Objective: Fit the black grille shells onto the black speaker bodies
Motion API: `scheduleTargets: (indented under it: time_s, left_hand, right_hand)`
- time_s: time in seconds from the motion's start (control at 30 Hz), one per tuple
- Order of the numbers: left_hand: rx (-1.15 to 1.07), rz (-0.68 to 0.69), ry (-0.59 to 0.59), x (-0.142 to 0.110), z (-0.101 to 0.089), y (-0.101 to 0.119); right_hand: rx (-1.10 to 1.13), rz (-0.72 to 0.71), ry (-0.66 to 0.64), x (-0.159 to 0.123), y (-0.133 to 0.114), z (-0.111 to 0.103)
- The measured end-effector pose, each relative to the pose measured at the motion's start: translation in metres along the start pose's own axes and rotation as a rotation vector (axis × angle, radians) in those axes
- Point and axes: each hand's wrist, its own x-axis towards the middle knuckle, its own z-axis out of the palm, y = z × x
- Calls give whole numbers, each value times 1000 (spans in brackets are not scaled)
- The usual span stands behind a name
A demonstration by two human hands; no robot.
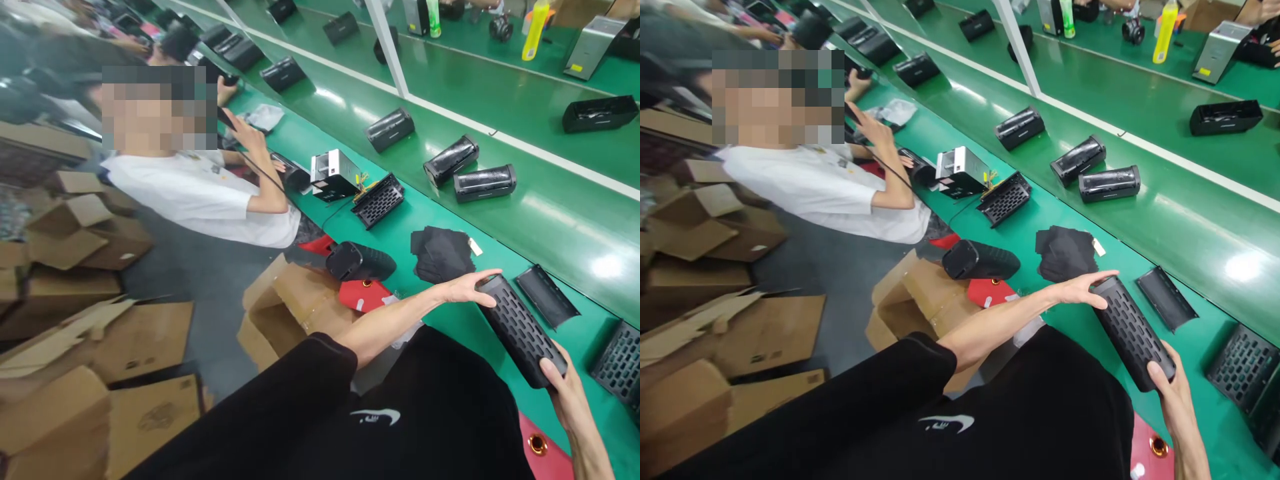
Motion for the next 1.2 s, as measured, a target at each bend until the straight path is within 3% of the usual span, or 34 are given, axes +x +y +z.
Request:
scheduleTargets:
  time_s: [0.1, 0.2, 0.37, 0.47, 0.57, 0.63, 0.7, 0.8, 0.87, 0.97, 1.1, 1.2]
  left_hand:
    - [34, 31, 63, 6, -3, 5]
    - [15, 35, 183, 23, -4, 5]
    - [-2, 29, 581, 48, -8, -5]
    - [12, 24, 642, 44, -15, -15]
    - [-43, -1, 663, 31, -21, -26]
    - [-98, -29, 672, 24, -22, -36]
    - [-159, -56, 668, 23, -17, -46]
    - [-248, -99, 625, 32, -2, -60]
    - [-303, -130, 568, 43, 13, -67]
    - [-374, -172, 457, 59, 37, -73]
    - [-444, -155, 358, 70, 64, -74]
    - [-590, 18, 333, 72, 70, -70]
  right_hand:
    - [0, -32, -6, 10, -10, -2]
    - [68, -31, 29, 38, -31, -12]
    - [177, -94, 121, 143, -89, -43]
    - [190, -56, 269, 213, -116, -63]
    - [149, -3, 328, 247, -124, -82]
    - [135, 19, 331, 244, -119, -89]
    - [76, -28, 427, 224, -106, -85]
    - [-298, -321, 600, 180, -76, -57]
    - [-628, -489, 440, 154, -55, -31]
    - [-892, -522, 264, 129, -34, -1]
    - [-924, -433, 268, 113, -31, 31]
    - [-858, -501, 160, 109, -35, 61]
